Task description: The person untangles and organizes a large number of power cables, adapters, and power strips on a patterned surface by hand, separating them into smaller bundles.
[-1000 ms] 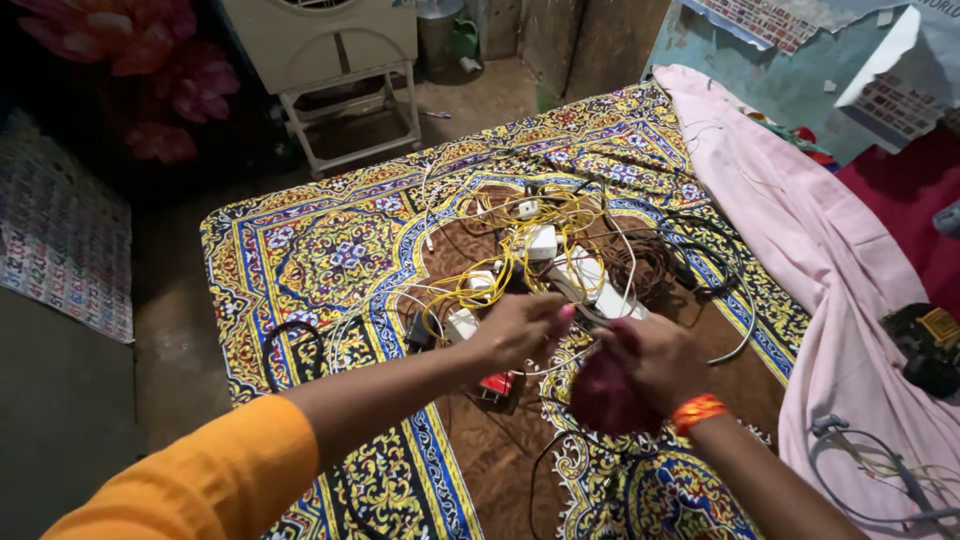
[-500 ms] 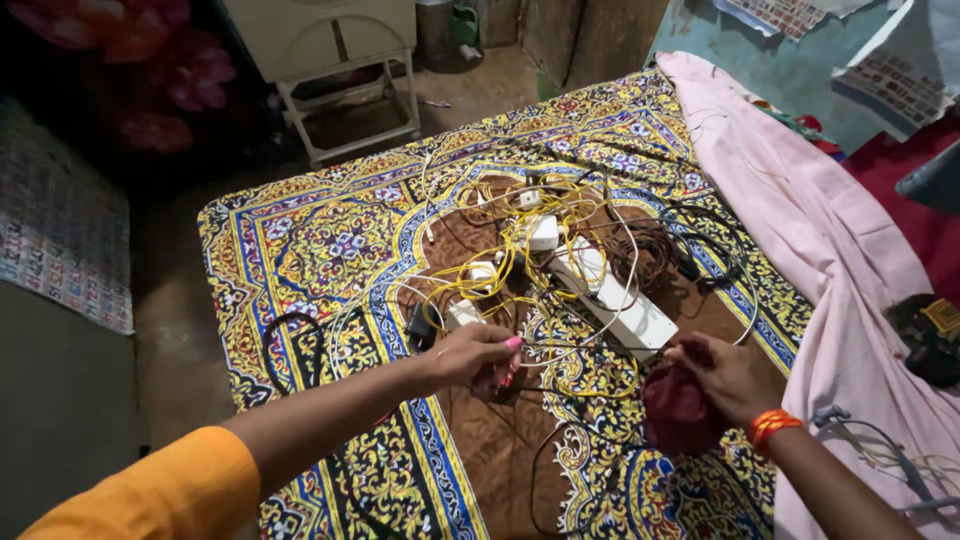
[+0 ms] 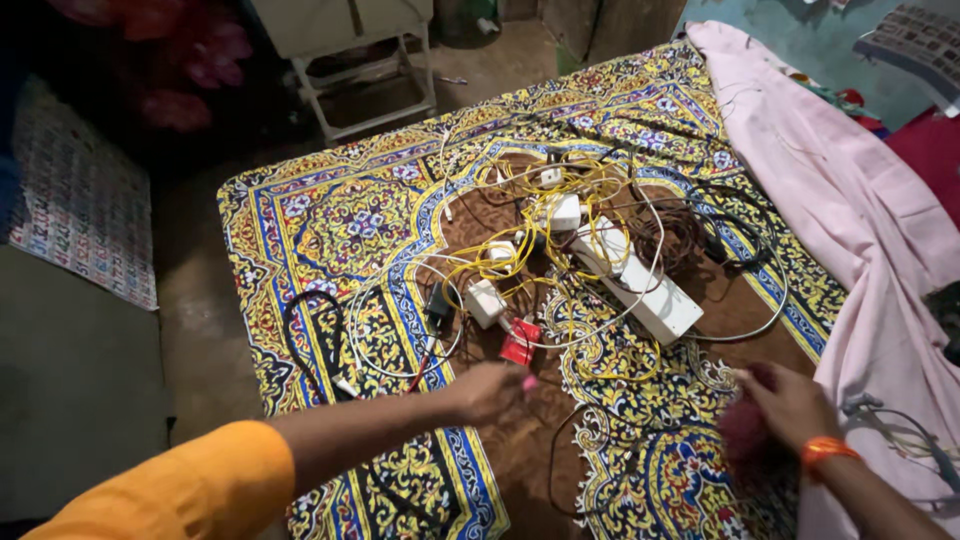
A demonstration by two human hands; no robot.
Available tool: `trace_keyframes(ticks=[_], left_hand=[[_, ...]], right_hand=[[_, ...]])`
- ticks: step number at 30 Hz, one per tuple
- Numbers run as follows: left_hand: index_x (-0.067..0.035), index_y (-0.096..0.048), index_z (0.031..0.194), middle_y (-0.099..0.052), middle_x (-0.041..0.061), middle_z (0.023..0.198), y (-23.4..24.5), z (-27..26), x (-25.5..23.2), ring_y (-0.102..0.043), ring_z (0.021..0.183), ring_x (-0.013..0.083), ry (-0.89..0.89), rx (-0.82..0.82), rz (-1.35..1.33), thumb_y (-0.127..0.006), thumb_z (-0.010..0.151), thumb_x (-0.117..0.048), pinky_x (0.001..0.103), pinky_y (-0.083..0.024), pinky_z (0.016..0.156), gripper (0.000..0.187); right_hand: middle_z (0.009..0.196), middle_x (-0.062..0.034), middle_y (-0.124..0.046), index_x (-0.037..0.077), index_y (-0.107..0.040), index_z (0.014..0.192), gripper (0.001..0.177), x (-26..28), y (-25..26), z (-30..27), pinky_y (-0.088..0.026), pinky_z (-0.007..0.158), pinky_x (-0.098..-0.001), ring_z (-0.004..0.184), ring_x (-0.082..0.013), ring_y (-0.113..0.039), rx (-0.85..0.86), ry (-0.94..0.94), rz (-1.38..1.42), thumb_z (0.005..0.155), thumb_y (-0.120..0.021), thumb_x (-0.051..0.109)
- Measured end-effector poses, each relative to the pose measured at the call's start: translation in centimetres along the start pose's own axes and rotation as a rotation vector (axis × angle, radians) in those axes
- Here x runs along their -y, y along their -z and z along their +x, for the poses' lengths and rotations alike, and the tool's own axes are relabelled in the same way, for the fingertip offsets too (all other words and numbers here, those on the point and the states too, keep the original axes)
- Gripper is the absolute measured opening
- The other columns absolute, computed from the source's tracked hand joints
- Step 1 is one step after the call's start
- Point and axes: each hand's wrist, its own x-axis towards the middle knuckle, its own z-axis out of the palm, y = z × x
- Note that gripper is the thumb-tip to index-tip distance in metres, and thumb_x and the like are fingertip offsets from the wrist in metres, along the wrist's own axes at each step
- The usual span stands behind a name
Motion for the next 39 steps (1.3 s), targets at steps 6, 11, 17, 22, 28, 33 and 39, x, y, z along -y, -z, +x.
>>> trace_keyframes(ticks=[6,11,17,22,28,33,39], left_hand=[[-0.018,-0.056,0.087,-0.038,-0.008,0.065,2.2,3.7,-1.7,-0.033,0.053,0.0075,0.283,0.153,-1.055,-0.045,0.114,-0.045,0.027,-0.033,0.048,0.04],[-0.014,-0.052,0.091,-0.04,-0.006,0.074,5.8,3.2,-4.8,-0.038,0.064,0.0092,0.29,0.006,-1.371,-0.039,0.11,-0.041,0.027,-0.04,0.062,0.035],[-0.01,-0.057,0.101,-0.041,-0.007,0.074,6.7,5.7,-4.4,-0.035,0.063,0.0071,0.125,-0.024,-1.533,-0.04,0.112,-0.034,0.024,-0.038,0.061,0.032],[-0.009,-0.053,0.1,-0.042,-0.005,0.074,4.8,8.0,-3.5,-0.036,0.064,0.0089,0.136,-0.094,-1.516,-0.041,0.111,-0.036,0.026,-0.04,0.062,0.031],[-0.009,-0.053,0.102,-0.052,-0.002,0.078,3.3,9.7,-5.7,-0.047,0.065,0.0108,0.081,-0.028,-1.541,-0.04,0.111,-0.035,0.029,-0.046,0.062,0.03],[-0.006,-0.051,0.105,-0.067,0.012,0.102,1.3,11.5,-10.1,-0.068,0.097,0.0271,0.042,-0.134,-1.528,-0.038,0.109,-0.027,0.036,-0.058,0.083,0.025],[0.0,-0.062,0.111,-0.07,0.015,0.116,4.2,10.4,-11.6,-0.069,0.105,0.0222,-0.076,-0.313,-1.078,-0.055,0.104,-0.028,0.033,-0.056,0.088,0.03]], right_hand=[[0.105,-0.0229,-0.079,0.004,-0.079,0.113,0.047,2.5,0.3,4.3,-0.055,0.092,-0.0445,0.1,-0.0355,-0.074,0.027,-0.148,0.075,0.107,-0.059,0.046],[0.112,-0.0228,-0.07,-0.004,-0.067,0.121,0.061,-0.8,3.7,1.9,-0.05,0.092,-0.0518,0.101,-0.0374,-0.071,0.222,-0.468,0.877,0.097,-0.063,0.052],[0.133,-0.0207,-0.056,0.016,-0.061,0.135,0.086,0.4,-5.1,-10.4,-0.045,0.107,-0.0472,0.122,-0.0377,-0.056,0.212,0.071,-0.498,0.076,-0.075,0.077],[0.137,-0.0164,-0.053,0.017,-0.058,0.134,0.087,3.8,-6.9,-12.8,-0.047,0.104,-0.042,0.123,-0.0324,-0.057,0.245,0.271,-0.426,0.063,-0.085,0.06],[0.114,-0.0154,-0.073,0.007,-0.055,0.13,0.07,18.1,2.5,-11.5,-0.056,0.093,-0.038,0.104,-0.0258,-0.074,-0.013,-0.007,0.563,0.07,-0.083,0.03],[0.102,-0.0123,-0.078,0.006,-0.065,0.119,0.054,26.6,2.1,-8.0,-0.059,0.086,-0.036,0.093,-0.0224,-0.077,0.101,0.056,0.517,0.072,-0.085,0.022],[0.105,-0.0147,-0.076,-0.003,-0.069,0.116,0.033,25.3,-4.0,-3.7,-0.061,0.081,-0.0366,0.09,-0.0244,-0.074,0.425,-0.05,1.375,0.085,-0.073,0.007]])
